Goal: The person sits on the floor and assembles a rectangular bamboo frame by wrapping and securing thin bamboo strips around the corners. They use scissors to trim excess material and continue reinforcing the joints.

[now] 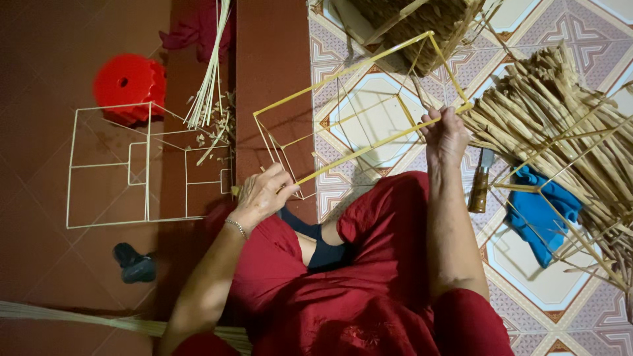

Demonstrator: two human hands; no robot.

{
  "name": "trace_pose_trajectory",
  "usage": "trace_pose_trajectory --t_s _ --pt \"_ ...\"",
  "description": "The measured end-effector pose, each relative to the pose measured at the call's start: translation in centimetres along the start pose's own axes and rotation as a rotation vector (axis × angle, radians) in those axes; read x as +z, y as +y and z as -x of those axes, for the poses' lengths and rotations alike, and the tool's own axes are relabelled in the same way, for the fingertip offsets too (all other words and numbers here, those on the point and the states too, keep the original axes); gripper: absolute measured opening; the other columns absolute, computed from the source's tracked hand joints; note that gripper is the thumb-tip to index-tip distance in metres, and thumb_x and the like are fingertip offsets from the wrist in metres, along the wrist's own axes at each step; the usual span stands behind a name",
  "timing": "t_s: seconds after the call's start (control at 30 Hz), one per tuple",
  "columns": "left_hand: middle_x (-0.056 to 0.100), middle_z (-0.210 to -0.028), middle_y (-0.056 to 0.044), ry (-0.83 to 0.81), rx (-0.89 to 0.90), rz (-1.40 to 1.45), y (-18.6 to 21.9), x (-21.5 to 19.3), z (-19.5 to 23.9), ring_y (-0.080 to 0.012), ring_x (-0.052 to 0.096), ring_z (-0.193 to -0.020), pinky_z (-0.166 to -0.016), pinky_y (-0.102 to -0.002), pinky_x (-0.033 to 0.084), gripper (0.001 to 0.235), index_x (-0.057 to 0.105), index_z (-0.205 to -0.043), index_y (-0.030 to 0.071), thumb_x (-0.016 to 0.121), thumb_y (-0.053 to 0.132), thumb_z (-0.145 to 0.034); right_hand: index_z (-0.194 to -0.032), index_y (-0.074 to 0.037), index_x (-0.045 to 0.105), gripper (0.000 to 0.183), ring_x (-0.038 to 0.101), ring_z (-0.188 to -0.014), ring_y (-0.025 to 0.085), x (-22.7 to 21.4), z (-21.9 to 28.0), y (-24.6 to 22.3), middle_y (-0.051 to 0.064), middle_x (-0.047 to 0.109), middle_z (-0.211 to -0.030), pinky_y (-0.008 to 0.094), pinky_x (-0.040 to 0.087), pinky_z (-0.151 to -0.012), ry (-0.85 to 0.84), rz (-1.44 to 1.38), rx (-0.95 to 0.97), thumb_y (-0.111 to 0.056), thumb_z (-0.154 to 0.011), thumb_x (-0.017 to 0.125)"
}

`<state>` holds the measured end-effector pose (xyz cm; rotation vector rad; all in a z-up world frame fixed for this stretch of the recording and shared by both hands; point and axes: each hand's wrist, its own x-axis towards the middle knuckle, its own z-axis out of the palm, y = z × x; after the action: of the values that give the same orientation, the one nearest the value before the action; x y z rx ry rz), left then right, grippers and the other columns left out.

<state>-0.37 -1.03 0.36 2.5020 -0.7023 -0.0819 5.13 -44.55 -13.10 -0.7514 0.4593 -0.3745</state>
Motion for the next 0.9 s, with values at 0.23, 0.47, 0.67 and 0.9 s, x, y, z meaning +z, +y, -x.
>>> trace_pose_trajectory --t_s 0.23,0.47,0.67,0.9 --pt "0.060 -0.086 -0.008 0.028 -0.015 -0.011 0.4 0.6 0.5 -0.0346 0.068 -0.074 -0.064 -0.049 0.053 0.019 0.070 -0.085 0.011 0.073 0.029 -0.091 -0.115 -0.001 0.062 0.027 0.077 -0.079 0.023 3.6 4.3 0.5 0.017 0.075 -0.098 0.036 0.065 -0.068 -0.026 0.197 -0.001 -0.018 -0.096 0.071" --pt "0.060 -0.090 -0.008 0.031 0.057 -0.014 0.9 1.4 0.5 -0.0352 0.068 -0.075 -0.064 -0.050 0.053 0.015 0.070 -0.086 0.013 0.071 0.027 -0.091 -0.126 -0.002 0.062 0.036 0.074 -0.083 0.021 5.7 10.1 3.0 0.017 0.075 -0.107 0.036 0.065 -0.075 -0.178 0.247 0.125 -0.011 -0.093 0.073" --pt "0.058 -0.090 -0.010 0.024 0.075 -0.012 1.6 1.9 0.7 -0.0358 0.067 -0.076 -0.065 -0.050 0.053 0.016 0.068 -0.086 0.012 0.071 0.026 -0.094 -0.112 0.000 0.065 0.019 0.075 -0.086 0.022 5.7 12.7 6.4 0.016 0.074 -0.103 0.039 0.064 -0.080 -0.263 0.171 0.247 -0.008 -0.096 0.071" --pt "0.059 -0.088 -0.010 0.044 0.074 0.002 1.6 1.8 0.4 -0.0356 0.067 -0.075 -0.063 -0.049 0.053 0.016 0.069 -0.086 0.012 0.071 0.027 -0.093 -0.100 -0.003 0.061 0.013 0.072 -0.081 0.021 5.5 12.0 7.9 0.013 0.072 -0.094 0.042 0.063 -0.080 -0.344 0.053 0.181 -0.013 -0.100 0.070"
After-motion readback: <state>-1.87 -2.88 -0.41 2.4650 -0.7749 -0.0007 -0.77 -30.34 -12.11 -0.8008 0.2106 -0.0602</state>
